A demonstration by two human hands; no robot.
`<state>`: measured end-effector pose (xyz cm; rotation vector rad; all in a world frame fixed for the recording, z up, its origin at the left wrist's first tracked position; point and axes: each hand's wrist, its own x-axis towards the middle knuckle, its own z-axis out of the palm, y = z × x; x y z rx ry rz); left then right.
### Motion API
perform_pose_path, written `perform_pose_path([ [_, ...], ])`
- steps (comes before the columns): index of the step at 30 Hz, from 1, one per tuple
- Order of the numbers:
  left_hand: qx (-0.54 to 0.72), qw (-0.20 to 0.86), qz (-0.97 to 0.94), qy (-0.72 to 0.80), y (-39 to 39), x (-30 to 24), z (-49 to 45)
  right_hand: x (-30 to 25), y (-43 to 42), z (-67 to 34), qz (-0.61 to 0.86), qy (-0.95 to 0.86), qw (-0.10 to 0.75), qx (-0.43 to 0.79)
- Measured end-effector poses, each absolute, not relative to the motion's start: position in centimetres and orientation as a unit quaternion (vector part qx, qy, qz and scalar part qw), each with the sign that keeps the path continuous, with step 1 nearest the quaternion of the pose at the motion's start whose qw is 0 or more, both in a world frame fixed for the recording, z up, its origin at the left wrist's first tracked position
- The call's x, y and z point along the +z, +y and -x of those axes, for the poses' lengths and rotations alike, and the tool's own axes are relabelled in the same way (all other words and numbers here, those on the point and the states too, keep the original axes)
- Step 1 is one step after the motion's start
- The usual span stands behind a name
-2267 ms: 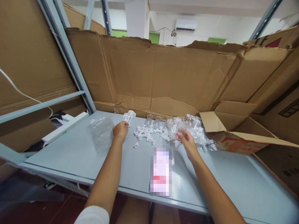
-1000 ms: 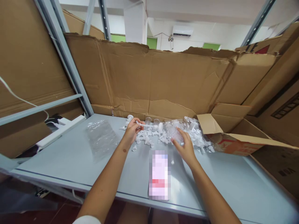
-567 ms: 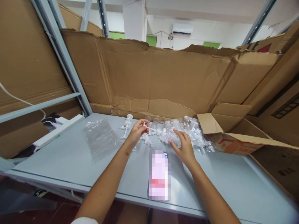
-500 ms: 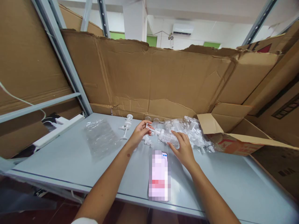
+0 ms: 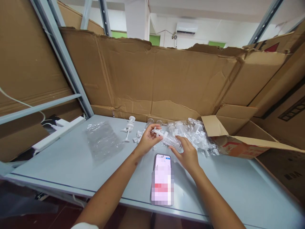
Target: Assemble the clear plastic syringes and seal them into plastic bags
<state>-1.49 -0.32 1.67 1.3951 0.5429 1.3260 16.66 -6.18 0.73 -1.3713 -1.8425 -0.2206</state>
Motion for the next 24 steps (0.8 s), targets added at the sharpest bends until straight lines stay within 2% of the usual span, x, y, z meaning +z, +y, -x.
perform_pose_path([
  [4, 0.590, 0.563, -0.514, 0.268, -0.5, 1.3, 0.8, 0.8, -6.3, -16.4, 0.545, -0.722, 0.425, -0.027],
  [10, 0.527, 0.703, -0.399, 0.263, -0.9, 0.6, -0.1, 0.8, -6.1, -16.2, 0.541, -0.704, 0.459, 0.027],
  [15, 0.555, 0.671, -0.420, 0.256, -1.0, 0.6, -0.4, 1.0, -6.1, -16.3, 0.539, -0.689, 0.478, 0.084],
  [20, 0.560, 0.653, -0.461, 0.219, -1.2, 0.9, -0.2, 1.1, -6.2, -16.3, 0.522, -0.646, 0.466, 0.304],
  [24, 0.551, 0.644, -0.487, 0.210, -1.4, 1.3, 0.2, 1.4, -6.3, -16.3, 0.508, -0.621, 0.473, 0.364],
])
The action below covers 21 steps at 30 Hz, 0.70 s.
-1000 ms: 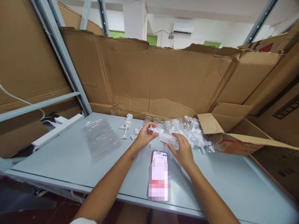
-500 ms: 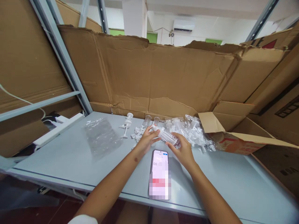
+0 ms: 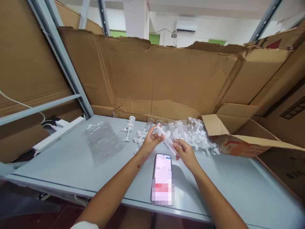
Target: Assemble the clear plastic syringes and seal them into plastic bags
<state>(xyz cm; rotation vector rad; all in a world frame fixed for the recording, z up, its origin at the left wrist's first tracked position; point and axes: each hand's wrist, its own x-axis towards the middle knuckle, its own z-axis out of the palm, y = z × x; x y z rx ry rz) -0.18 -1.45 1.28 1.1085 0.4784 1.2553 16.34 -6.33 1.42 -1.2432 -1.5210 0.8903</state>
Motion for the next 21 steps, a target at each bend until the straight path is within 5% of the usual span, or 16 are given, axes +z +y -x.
perform_pose_path([
  [5, 0.527, 0.642, -0.512, 0.218, -1.6, 1.7, 0.5, 1.5, -6.2, -16.5, 0.497, -0.608, 0.440, 0.435],
  [13, 0.520, 0.641, -0.494, 0.274, -1.3, 1.5, 0.5, 1.7, -7.1, -15.8, 0.569, -0.698, 0.434, 0.028],
  [21, 0.551, 0.640, -0.461, 0.272, -1.7, 1.4, -0.3, 0.5, -6.9, -15.9, 0.565, -0.710, 0.381, -0.176],
])
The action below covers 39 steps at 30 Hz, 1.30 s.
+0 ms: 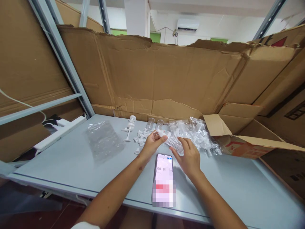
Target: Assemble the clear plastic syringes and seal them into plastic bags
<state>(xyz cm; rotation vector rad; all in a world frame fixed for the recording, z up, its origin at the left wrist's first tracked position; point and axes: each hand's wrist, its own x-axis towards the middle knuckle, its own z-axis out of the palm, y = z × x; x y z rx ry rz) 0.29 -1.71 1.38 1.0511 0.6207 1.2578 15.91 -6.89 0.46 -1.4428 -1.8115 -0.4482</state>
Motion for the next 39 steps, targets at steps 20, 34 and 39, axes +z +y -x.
perform_pose_path([
  [20, 0.590, 0.603, -0.448, 0.296, -2.9, 0.5, -1.6, 1.3, -7.0, -16.0, 0.550, -0.712, 0.432, -0.073],
  [34, 0.602, 0.578, -0.494, 0.243, -3.3, 0.0, -1.4, 1.1, -7.6, -14.8, 0.545, -0.690, 0.468, 0.093],
  [39, 0.604, 0.580, -0.490, 0.244, -2.9, -0.5, -1.6, 0.9, -7.2, -14.9, 0.547, -0.659, 0.480, 0.189],
])
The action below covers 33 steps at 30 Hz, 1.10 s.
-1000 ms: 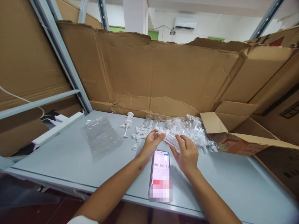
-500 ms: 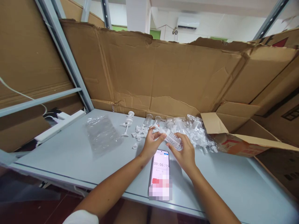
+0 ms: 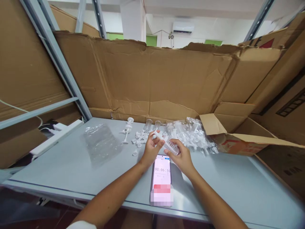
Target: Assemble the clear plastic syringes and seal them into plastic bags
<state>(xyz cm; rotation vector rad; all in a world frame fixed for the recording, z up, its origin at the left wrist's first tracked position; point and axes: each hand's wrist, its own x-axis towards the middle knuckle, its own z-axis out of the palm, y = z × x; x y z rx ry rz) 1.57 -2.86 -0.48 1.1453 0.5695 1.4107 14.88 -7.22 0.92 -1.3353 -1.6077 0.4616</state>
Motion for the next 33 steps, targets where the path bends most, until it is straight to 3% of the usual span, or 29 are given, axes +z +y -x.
perform_pose_path([
  [9, 0.607, 0.586, -0.483, 0.235, -3.2, -0.2, -1.8, 0.7, -6.8, -14.4, 0.478, -0.626, 0.511, 0.345],
  [13, 0.592, 0.583, -0.511, 0.221, -3.3, 0.3, -1.5, 1.0, -7.0, -14.3, 0.476, -0.632, 0.501, 0.351],
  [20, 0.629, 0.381, -0.623, 0.267, -2.6, 1.4, -0.1, 0.9, -6.1, -15.9, 0.521, -0.615, 0.510, 0.301],
  [26, 0.645, 0.467, -0.537, 0.280, -1.5, 1.9, 0.9, 1.0, -6.3, -15.7, 0.509, -0.657, 0.472, 0.293],
  [33, 0.634, 0.555, -0.480, 0.245, -1.1, 1.9, 0.8, 1.2, -6.7, -15.3, 0.443, -0.586, 0.414, 0.537],
])
